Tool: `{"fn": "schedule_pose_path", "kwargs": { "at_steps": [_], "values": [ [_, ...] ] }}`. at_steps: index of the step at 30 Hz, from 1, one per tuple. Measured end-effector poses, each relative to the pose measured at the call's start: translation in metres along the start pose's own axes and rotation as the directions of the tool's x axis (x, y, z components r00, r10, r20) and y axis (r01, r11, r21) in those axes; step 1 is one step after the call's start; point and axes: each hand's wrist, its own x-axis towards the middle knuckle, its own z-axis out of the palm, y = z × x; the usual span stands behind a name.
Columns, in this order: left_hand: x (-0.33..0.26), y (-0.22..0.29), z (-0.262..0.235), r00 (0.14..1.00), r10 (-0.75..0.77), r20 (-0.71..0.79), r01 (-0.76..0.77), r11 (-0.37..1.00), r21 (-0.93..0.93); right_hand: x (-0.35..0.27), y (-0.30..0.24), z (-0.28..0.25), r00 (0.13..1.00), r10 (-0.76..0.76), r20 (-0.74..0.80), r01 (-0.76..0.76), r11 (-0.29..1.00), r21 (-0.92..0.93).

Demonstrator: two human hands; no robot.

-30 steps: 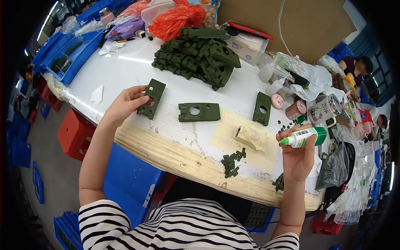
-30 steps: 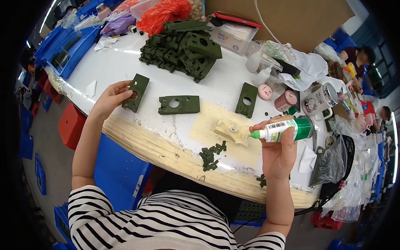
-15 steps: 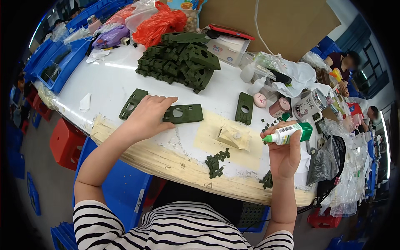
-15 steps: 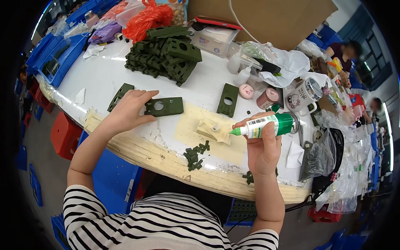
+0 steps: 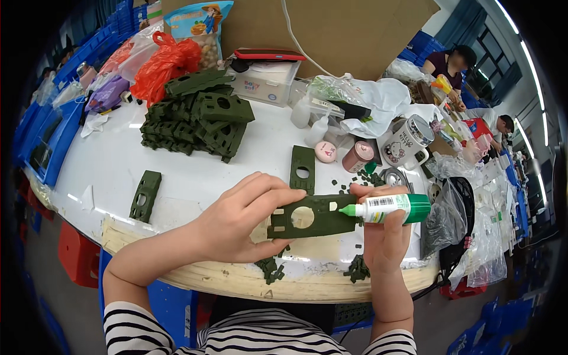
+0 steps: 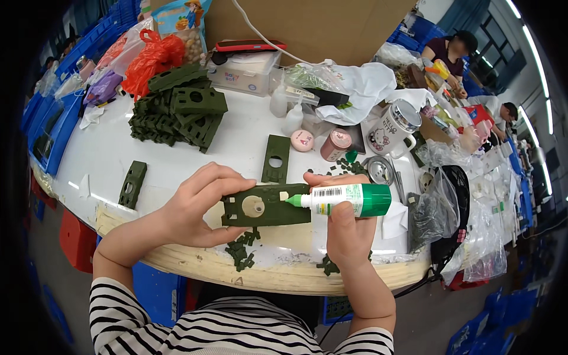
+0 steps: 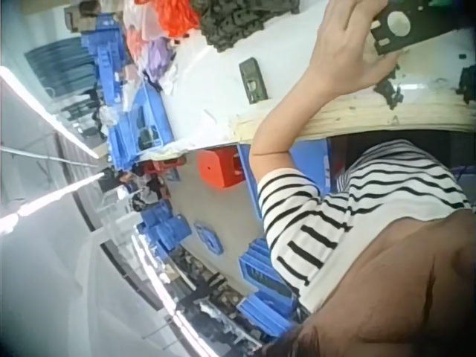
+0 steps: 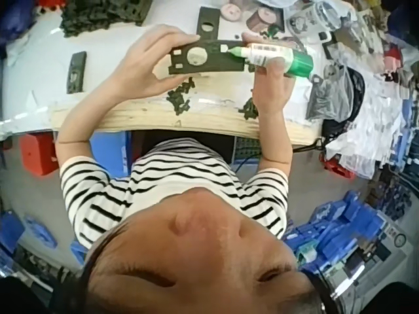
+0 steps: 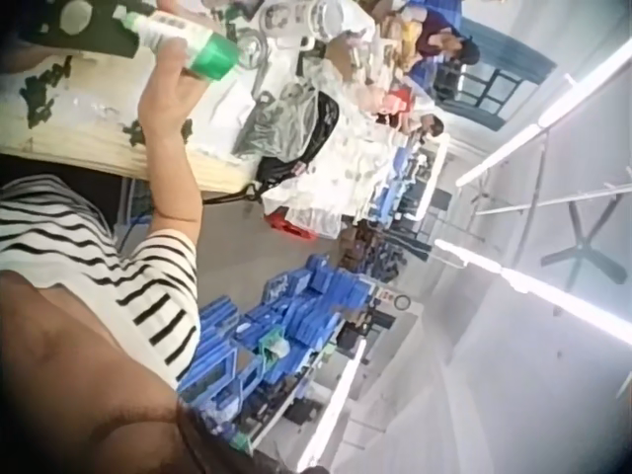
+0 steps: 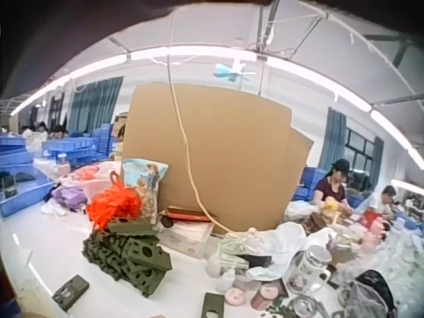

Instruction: The person is assembling parts of toy tanks using glue and small components at a workbench.

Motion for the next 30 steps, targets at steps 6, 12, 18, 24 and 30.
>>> {"fn": "schedule_pose_path", "kwargs": {
  "at_steps": [6, 12, 18, 24, 30],
  "values": [
    [-0.015, -0.01, 0.008, 0.999, -0.003, -0.045, 0.003, 1.0, -0.021, -0.001, 0.011, 0.002, 1.0, -0.002, 0.025, 0.004, 0.996, -0.09],
    [-0.014, -0.009, 0.006, 0.999, -0.016, -0.029, 0.016, 1.0, -0.013, -0.003, 0.01, 0.003, 0.998, 0.064, 0.002, -0.063, 0.992, -0.114],
    [-0.017, -0.012, 0.007, 0.999, 0.009, -0.034, -0.008, 1.0, 0.024, -0.004, 0.011, 0.005, 0.997, 0.071, -0.017, -0.072, 0.992, -0.104],
    [-0.016, -0.012, 0.006, 0.999, 0.015, -0.029, -0.014, 1.0, 0.026, -0.003, 0.012, 0.007, 0.998, 0.052, -0.023, -0.054, 0.992, -0.113],
    [-0.017, -0.011, 0.005, 1.0, 0.006, -0.026, -0.006, 1.0, 0.023, -0.004, 0.012, 0.008, 0.998, 0.057, -0.031, -0.061, 0.988, -0.14]
  ]
}}
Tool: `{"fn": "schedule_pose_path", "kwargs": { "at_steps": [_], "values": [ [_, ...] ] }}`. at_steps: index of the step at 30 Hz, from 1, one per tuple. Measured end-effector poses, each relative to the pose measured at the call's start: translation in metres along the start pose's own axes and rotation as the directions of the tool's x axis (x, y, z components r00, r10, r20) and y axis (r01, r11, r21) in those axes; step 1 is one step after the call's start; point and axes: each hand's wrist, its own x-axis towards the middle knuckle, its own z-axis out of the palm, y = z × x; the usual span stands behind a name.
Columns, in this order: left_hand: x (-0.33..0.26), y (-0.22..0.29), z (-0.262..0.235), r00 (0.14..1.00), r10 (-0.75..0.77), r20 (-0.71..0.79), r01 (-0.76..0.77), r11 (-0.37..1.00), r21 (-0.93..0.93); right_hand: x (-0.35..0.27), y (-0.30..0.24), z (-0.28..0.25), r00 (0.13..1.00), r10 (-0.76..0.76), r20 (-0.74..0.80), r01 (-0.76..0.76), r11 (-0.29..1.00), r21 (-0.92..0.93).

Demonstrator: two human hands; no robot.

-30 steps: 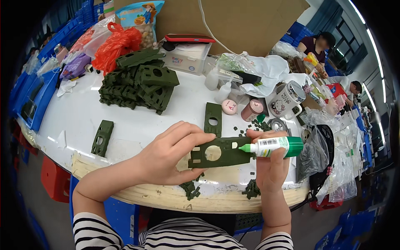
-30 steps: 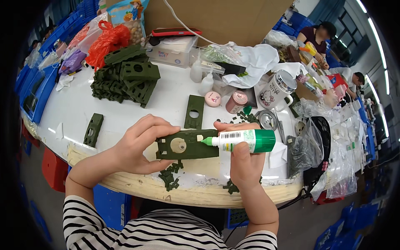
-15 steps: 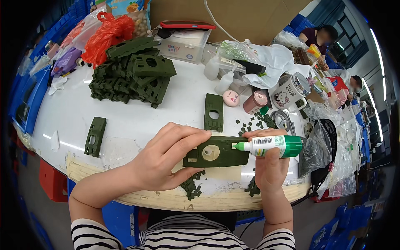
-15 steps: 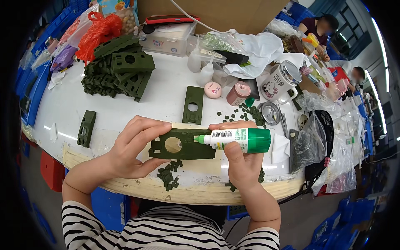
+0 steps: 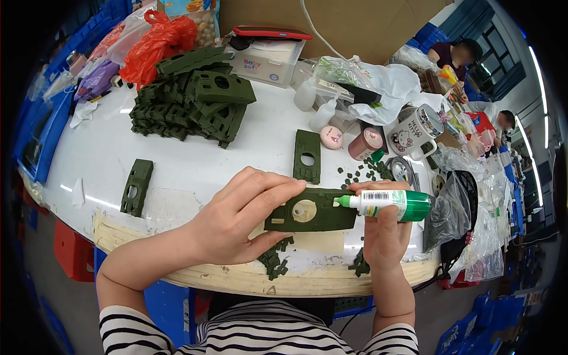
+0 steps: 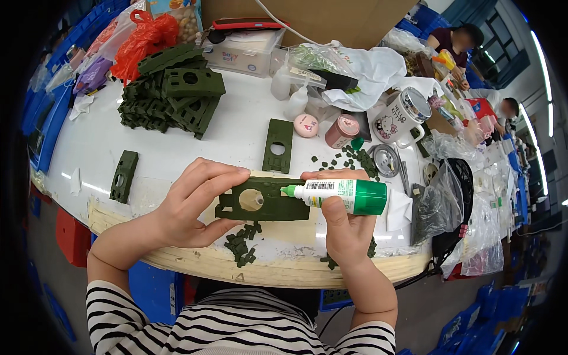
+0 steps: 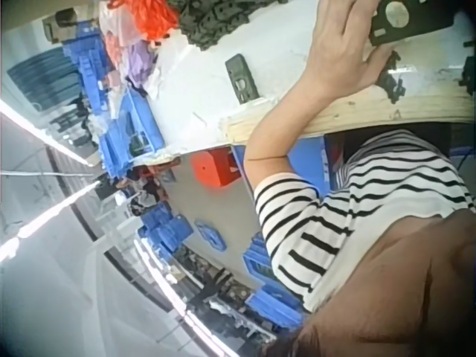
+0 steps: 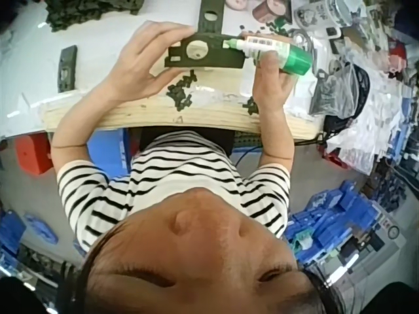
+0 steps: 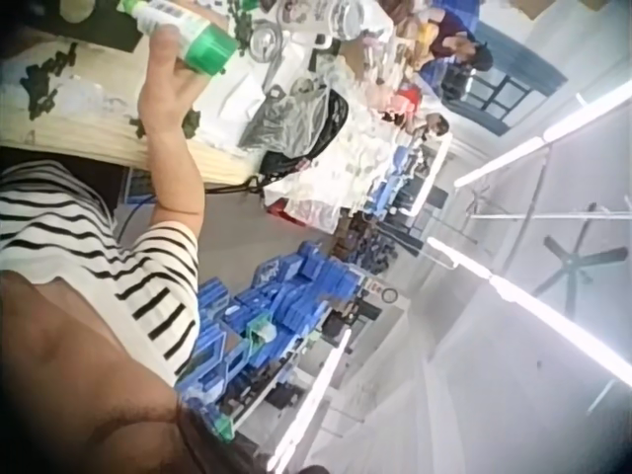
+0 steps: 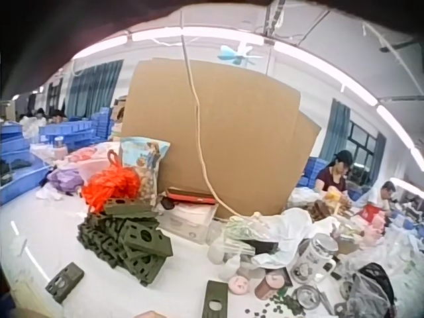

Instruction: The person is assembling parts of toy tanks using glue and small components at a workbench.

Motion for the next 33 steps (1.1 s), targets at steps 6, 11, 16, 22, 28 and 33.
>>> {"fn": "schedule_pose_path", "kwargs": {
  "at_steps": [6, 11, 16, 22, 28, 33],
  "values": [
    [-0.0008, -0.0007, 0.0013, 1.0, 0.001, -0.008, -0.001, 1.0, -0.011, 0.0011, -0.0017, 0.0005, 1.0, 0.009, 0.015, -0.008, 0.999, -0.039],
    [-0.0007, -0.0007, 0.0012, 1.0, 0.014, -0.01, -0.014, 1.0, 0.005, 0.0009, -0.0009, 0.0014, 1.0, -0.011, -0.001, 0.011, 1.0, -0.011],
    [-0.0005, 0.0008, 0.0003, 1.0, 0.018, -0.006, -0.018, 1.0, 0.004, -0.0001, -0.0014, 0.0003, 1.0, -0.002, 0.002, 0.002, 1.0, -0.019],
    [0.0005, 0.0011, -0.0003, 1.0, 0.022, 0.005, -0.021, 0.999, -0.024, -0.0007, 0.0003, -0.0001, 1.0, -0.001, 0.002, 0.001, 1.0, -0.018],
    [-0.001, -0.002, 0.0016, 1.0, -0.02, -0.003, 0.02, 0.999, -0.045, -0.0001, -0.0021, 0.0022, 0.999, 0.052, -0.006, -0.051, 0.993, 0.104],
    [-0.0002, -0.0021, 0.0017, 1.0, -0.024, -0.019, 0.023, 0.998, -0.063, 0.0004, -0.0008, 0.0007, 1.0, 0.024, 0.011, -0.025, 0.998, 0.059]
  ]
}}
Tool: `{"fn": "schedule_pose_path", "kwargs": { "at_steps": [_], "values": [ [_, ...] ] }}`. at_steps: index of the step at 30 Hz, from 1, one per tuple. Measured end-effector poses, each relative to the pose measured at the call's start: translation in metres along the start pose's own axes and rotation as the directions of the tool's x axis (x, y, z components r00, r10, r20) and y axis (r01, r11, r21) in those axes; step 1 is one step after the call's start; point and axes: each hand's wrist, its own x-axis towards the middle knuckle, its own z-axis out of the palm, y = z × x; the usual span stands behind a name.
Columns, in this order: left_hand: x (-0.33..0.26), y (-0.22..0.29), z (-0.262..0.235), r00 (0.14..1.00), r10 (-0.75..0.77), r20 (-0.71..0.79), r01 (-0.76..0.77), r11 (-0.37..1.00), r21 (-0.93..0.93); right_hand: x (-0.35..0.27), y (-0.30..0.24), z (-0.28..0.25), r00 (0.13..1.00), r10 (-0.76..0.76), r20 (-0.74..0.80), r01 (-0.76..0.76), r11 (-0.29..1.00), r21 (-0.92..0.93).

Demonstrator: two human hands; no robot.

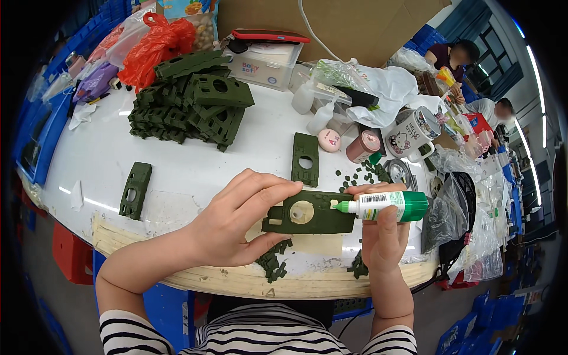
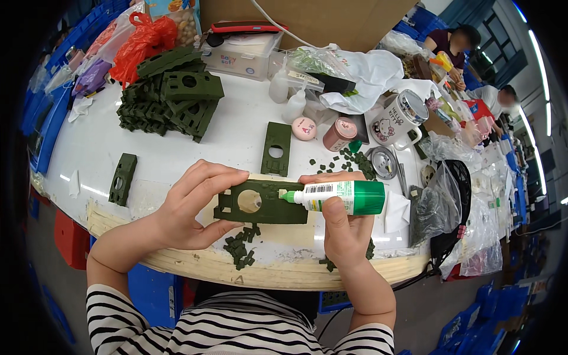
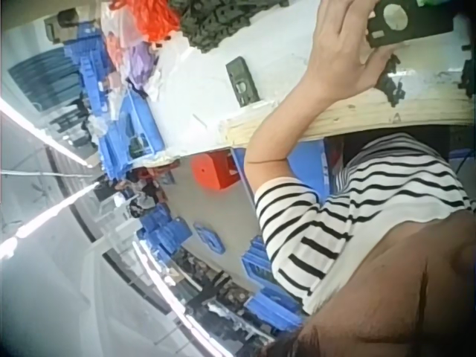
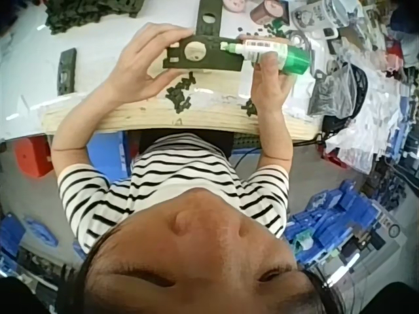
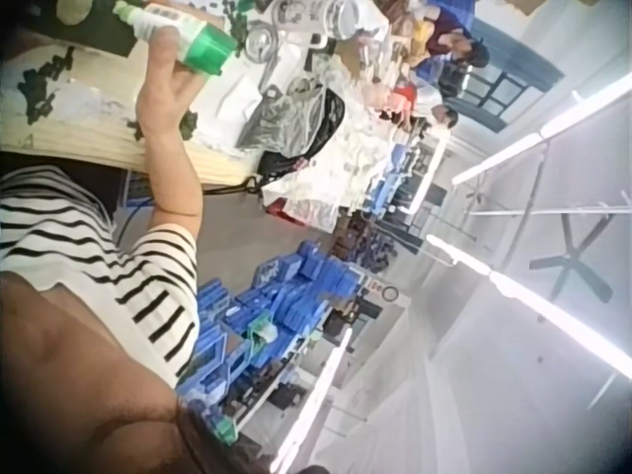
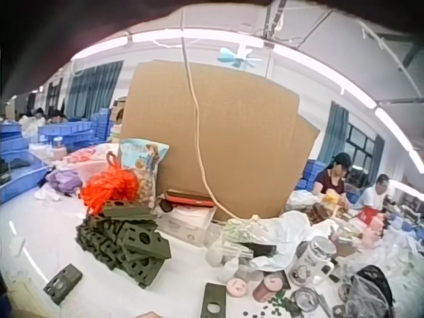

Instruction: The person is assembling parts of toy tanks using glue and small components at a workbench.

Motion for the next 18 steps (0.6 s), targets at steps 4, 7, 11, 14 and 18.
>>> {"fn": "schedule_pose_path", "kwargs": {
  "at_steps": [4, 7, 11, 14, 18],
  "values": [
    [0.0, 0.0002, -0.0004, 1.0, 0.001, 0.001, -0.001, 1.0, 0.004, 0.0004, 0.0016, -0.0012, 1.0, -0.03, 0.009, 0.031, 0.998, -0.052],
    [0.0001, 0.0003, -0.0003, 1.0, -0.003, 0.002, 0.003, 1.0, 0.001, 0.0004, 0.002, -0.0016, 0.999, -0.035, 0.011, 0.035, 0.997, -0.07],
    [0.0, 0.0003, 0.0, 1.0, 0.002, -0.002, -0.002, 1.0, 0.003, 0.0001, 0.0014, -0.0005, 0.999, -0.034, 0.008, 0.034, 0.996, -0.086],
    [-0.0001, 0.0002, -0.0003, 1.0, 0.007, -0.005, -0.007, 1.0, 0.008, -0.0001, 0.0016, -0.0006, 1.0, -0.023, 0.007, 0.023, 0.996, -0.092],
    [-0.0001, 0.0005, -0.0003, 1.0, 0.002, 0.001, -0.002, 1.0, 0.008, 0.0001, 0.0012, -0.0004, 1.0, -0.029, 0.005, 0.029, 0.995, -0.097]
  ]
}}
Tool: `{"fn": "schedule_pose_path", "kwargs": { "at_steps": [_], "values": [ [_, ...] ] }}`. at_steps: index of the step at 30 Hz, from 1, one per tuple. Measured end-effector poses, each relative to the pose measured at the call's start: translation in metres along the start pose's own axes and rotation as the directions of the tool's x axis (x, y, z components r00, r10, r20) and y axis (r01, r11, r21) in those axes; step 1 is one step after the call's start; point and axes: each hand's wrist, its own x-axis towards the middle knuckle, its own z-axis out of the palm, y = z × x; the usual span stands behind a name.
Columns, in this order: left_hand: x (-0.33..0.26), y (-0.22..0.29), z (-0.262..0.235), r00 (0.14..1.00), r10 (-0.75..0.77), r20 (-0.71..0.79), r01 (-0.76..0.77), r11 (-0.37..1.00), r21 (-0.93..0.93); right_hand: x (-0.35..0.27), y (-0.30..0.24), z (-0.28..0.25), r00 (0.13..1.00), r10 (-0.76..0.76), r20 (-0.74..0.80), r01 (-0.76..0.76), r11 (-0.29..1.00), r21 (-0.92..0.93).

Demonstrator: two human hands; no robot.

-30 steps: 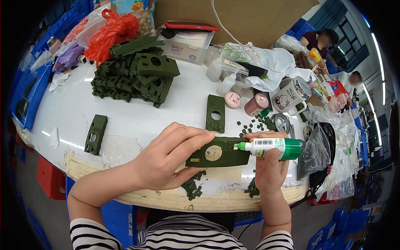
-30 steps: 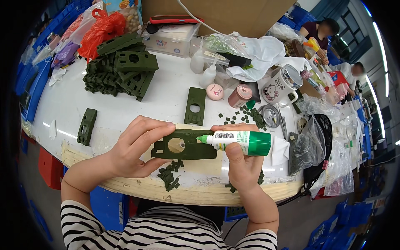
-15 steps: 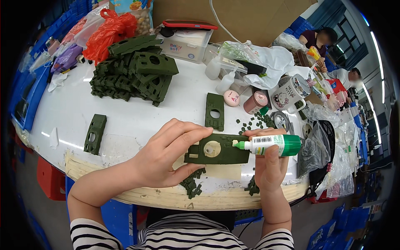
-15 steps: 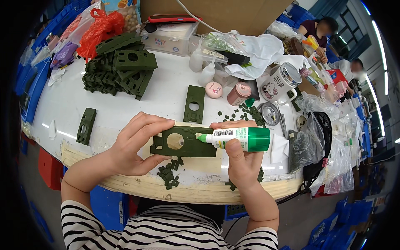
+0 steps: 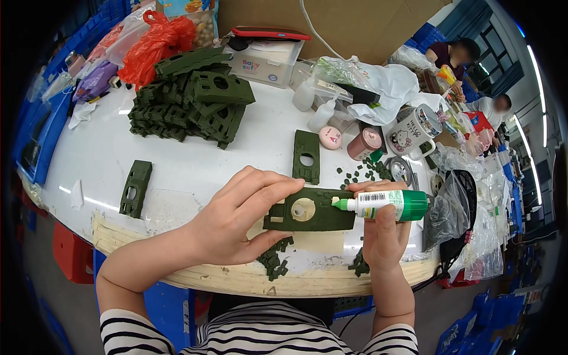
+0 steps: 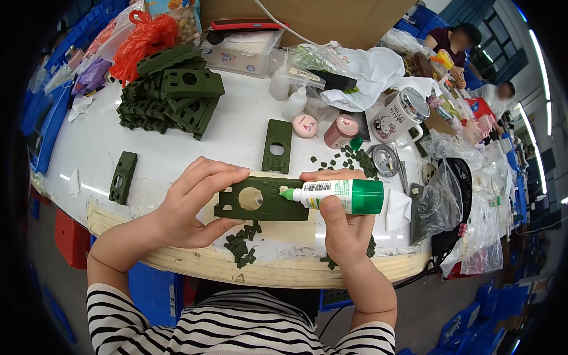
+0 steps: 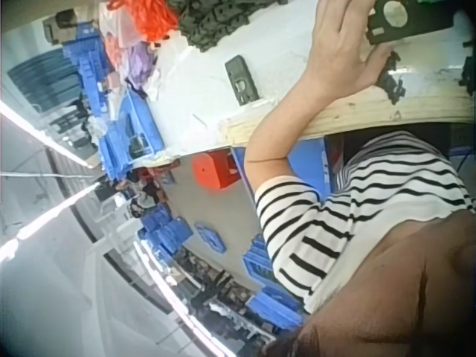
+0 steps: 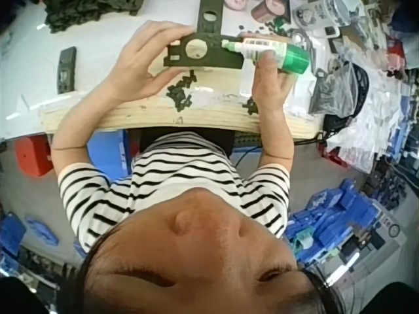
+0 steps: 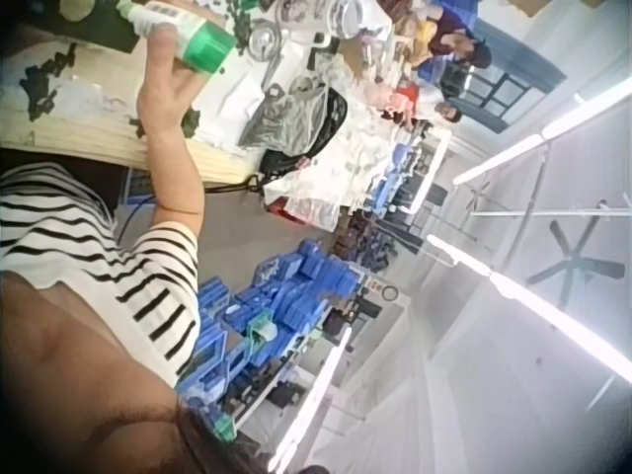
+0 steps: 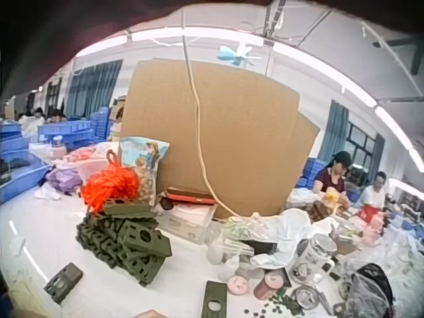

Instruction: The person is assembling parts of toy tanks using glue and small components at a workbench.

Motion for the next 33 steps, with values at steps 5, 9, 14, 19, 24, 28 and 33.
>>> {"fn": "schedule_pose_path", "kwargs": {
  "at_steps": [5, 9, 14, 19, 24, 28, 33],
  "values": [
    [0.0, 0.0, 0.0, 1.0, -0.001, 0.002, 0.001, 1.0, 0.005, 0.0, 0.0, 0.0, 1.0, -0.011, -0.001, 0.011, 1.0, -0.018],
    [0.0, 0.0, 0.0, 1.0, 0.004, 0.004, -0.004, 1.0, 0.007, -0.001, 0.0, 0.0, 1.0, 0.003, -0.01, -0.003, 1.0, -0.003],
    [0.0, 0.0, 0.0, 1.0, 0.008, 0.005, -0.008, 1.0, 0.014, 0.0, 0.0, 0.001, 1.0, 0.007, -0.012, -0.007, 1.0, 0.01],
    [0.0, 0.0, 0.001, 1.0, 0.01, 0.002, -0.01, 1.0, 0.012, -0.001, -0.001, 0.0, 1.0, 0.017, -0.005, -0.017, 1.0, 0.023],
    [-0.001, -0.002, 0.001, 1.0, -0.006, 0.009, 0.006, 1.0, -0.001, 0.001, -0.002, 0.002, 0.991, 0.134, -0.021, -0.126, 0.966, 0.225],
    [-0.004, -0.007, 0.002, 0.995, -0.101, 0.015, 0.101, 0.97, -0.221, 0.001, 0.001, -0.003, 0.987, 0.163, -0.009, -0.153, 0.942, 0.3],
    [-0.003, -0.007, 0.001, 0.876, -0.466, 0.123, 0.33, 0.394, -0.858, 0.002, 0.0, -0.004, 0.979, 0.18, 0.097, -0.204, 0.892, 0.404]
  ]
}}
